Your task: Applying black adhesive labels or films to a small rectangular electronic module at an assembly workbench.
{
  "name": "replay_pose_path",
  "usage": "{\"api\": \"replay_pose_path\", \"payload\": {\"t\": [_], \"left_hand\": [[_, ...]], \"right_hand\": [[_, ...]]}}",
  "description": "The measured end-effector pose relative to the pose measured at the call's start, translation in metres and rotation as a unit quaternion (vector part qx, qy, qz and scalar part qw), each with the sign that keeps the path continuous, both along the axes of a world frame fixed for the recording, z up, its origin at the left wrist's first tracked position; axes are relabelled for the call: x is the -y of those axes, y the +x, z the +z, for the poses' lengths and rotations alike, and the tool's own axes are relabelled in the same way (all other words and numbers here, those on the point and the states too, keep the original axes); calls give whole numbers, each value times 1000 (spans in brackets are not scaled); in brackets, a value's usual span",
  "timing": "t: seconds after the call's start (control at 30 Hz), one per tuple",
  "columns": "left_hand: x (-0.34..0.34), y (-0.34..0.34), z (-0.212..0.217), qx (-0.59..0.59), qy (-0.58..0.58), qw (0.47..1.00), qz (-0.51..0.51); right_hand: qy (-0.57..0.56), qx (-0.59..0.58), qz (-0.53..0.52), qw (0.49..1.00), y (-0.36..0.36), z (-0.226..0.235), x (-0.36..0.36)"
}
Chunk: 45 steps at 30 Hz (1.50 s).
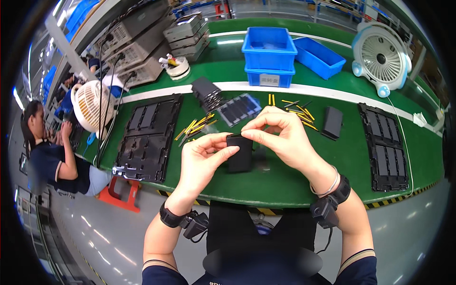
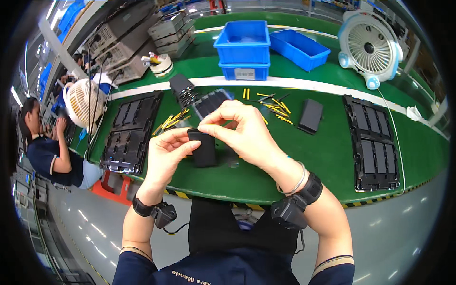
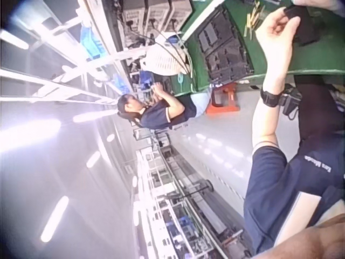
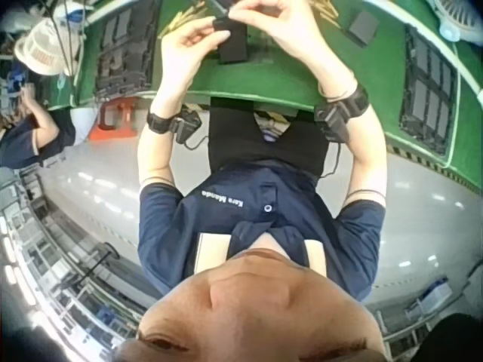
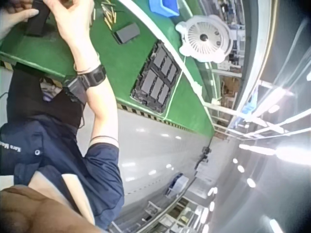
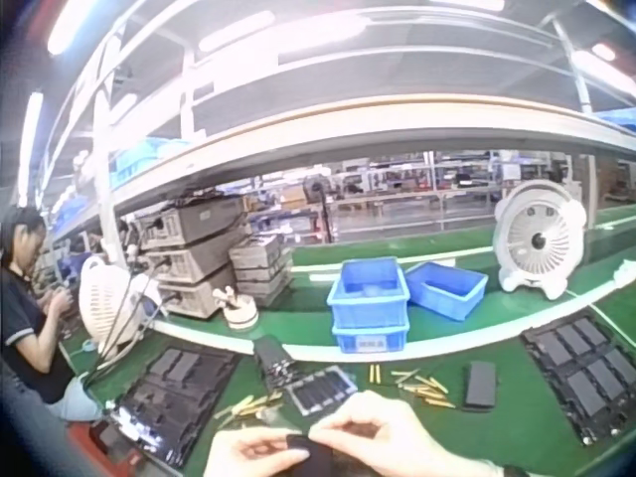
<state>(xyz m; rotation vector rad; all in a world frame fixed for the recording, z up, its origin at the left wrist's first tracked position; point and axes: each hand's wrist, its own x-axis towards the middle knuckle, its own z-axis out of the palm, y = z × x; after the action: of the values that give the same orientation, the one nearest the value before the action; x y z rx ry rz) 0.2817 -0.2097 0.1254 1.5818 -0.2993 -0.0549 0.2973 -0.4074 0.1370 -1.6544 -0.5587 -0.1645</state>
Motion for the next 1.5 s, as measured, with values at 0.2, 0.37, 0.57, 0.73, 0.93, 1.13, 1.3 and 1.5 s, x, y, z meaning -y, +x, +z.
{"api": "replay_pose_path", "payload": {"t": [0.2,0.37,0.57,0.73,0.93,1.13,1.3,1.5], "left_hand": [[-5,-10,-12,24,-21,999,17],[-4,-9,-16,23,-34,999,21],[-6,-9,-19,36,-29,999,22],[-7,-9,-19,25,-36,999,17],[-8,-8,-18,28,-34,999,12],[-6,-7,-19,24,-35,999,24],[-8,-3,-24,12,-24,999,29],[-16,2,-9,-18,-16,1000,-6]], "right_hand": [[-21,-18,-21,999,-7,-6,-17],[-15,-35,-9,999,-8,-12,-15],[5,-38,-2,999,-7,-13,-18],[4,-56,1,998,-7,-13,-18],[-1,-48,12,999,-7,-10,-18],[-65,-31,-31,997,-7,-5,-20],[-89,-43,-51,994,-11,-3,-27],[25,-185,25,982,-5,-22,-16]]}}
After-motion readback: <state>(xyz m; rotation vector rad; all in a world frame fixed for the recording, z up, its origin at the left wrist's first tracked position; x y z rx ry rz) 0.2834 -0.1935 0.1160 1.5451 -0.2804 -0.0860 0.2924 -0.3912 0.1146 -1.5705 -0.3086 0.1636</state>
